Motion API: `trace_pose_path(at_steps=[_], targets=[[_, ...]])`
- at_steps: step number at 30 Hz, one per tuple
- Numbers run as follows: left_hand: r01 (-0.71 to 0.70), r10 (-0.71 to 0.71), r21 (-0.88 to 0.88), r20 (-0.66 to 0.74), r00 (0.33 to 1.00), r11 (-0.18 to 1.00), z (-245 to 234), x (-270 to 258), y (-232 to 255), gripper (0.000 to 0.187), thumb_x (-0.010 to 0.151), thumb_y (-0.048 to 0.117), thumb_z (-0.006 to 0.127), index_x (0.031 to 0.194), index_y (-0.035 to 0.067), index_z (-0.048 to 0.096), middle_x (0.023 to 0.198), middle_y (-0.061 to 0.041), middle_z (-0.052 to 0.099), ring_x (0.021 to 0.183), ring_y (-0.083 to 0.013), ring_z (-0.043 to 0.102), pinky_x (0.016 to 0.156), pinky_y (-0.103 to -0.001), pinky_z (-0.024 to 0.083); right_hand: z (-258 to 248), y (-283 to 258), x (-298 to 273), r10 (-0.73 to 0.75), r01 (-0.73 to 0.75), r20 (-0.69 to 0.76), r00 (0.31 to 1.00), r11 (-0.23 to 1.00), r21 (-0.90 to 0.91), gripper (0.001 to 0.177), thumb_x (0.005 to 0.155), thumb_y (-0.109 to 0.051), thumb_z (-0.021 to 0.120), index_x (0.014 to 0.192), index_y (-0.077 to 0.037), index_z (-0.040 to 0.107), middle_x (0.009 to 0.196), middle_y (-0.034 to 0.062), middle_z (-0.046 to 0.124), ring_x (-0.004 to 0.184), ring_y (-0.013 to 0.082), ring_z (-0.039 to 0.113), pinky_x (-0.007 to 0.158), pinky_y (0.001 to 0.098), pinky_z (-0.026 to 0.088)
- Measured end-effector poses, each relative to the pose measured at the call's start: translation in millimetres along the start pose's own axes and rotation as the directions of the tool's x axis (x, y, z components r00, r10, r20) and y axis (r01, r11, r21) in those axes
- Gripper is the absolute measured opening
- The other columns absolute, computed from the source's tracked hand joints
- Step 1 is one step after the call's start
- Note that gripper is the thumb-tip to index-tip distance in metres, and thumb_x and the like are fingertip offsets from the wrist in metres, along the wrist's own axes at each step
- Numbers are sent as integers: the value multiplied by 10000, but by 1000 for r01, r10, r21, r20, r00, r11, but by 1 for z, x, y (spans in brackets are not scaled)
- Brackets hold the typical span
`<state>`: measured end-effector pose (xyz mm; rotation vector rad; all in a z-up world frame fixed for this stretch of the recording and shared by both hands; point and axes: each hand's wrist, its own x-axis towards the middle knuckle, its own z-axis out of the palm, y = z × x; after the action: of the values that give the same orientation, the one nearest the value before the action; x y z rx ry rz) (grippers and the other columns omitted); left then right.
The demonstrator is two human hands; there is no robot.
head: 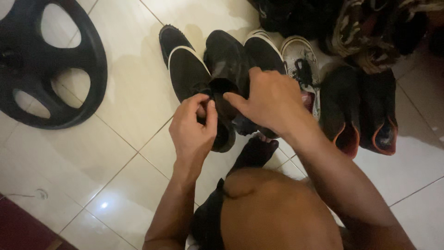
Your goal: The person organizes a collection of shoes on the floor and places them onto a pink plastic shoe rack. They handle various types of footwear, including sneakers, sandals, and boots, arranging them in pairs.
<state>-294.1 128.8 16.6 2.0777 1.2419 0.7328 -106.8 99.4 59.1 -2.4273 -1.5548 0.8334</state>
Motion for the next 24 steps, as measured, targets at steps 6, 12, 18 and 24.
trace_pose_path(at_steps=[6, 12, 18, 24], targets=[[-12, 7, 133, 40, 999, 991, 5, 3, 0, 148, 921, 142, 771, 1043, 61, 748, 721, -44, 558, 655, -207, 559, 601, -366, 462, 6, -3, 7, 47, -47, 18, 999, 998, -47, 568, 807, -473, 793, 911, 75, 686, 835, 291, 704, 770, 459, 712, 702, 513, 578], [9, -19, 123, 75, 997, 992, 8, 3, -3, 130, 938, 138, 766, 1047, 69, 748, 721, -29, 562, 654, -195, 555, 598, -358, 458, 8, 3, 10, 53, -53, 15, 998, 999, 1, 455, 819, -371, 744, 884, 78, 701, 845, 295, 711, 788, 466, 706, 742, 530, 572], [-67, 63, 107, 36, 997, 992, 11, 4, 1, 126, 953, 124, 752, 1062, 63, 739, 736, -28, 562, 682, -189, 556, 654, -359, 478, 0, 9, 12, 99, -101, 79, 992, 995, 17, 333, 842, -286, 682, 867, 43, 729, 819, 290, 706, 792, 472, 698, 764, 548, 564], [-72, 68, 124, 37, 997, 990, 8, 5, 10, 138, 969, 103, 732, 1098, 53, 734, 787, -39, 596, 716, -198, 579, 635, -352, 469, -5, 22, 10, 53, -58, 44, 998, 992, 109, 284, 876, -228, 633, 894, 39, 728, 775, 284, 696, 773, 467, 694, 767, 538, 559]])
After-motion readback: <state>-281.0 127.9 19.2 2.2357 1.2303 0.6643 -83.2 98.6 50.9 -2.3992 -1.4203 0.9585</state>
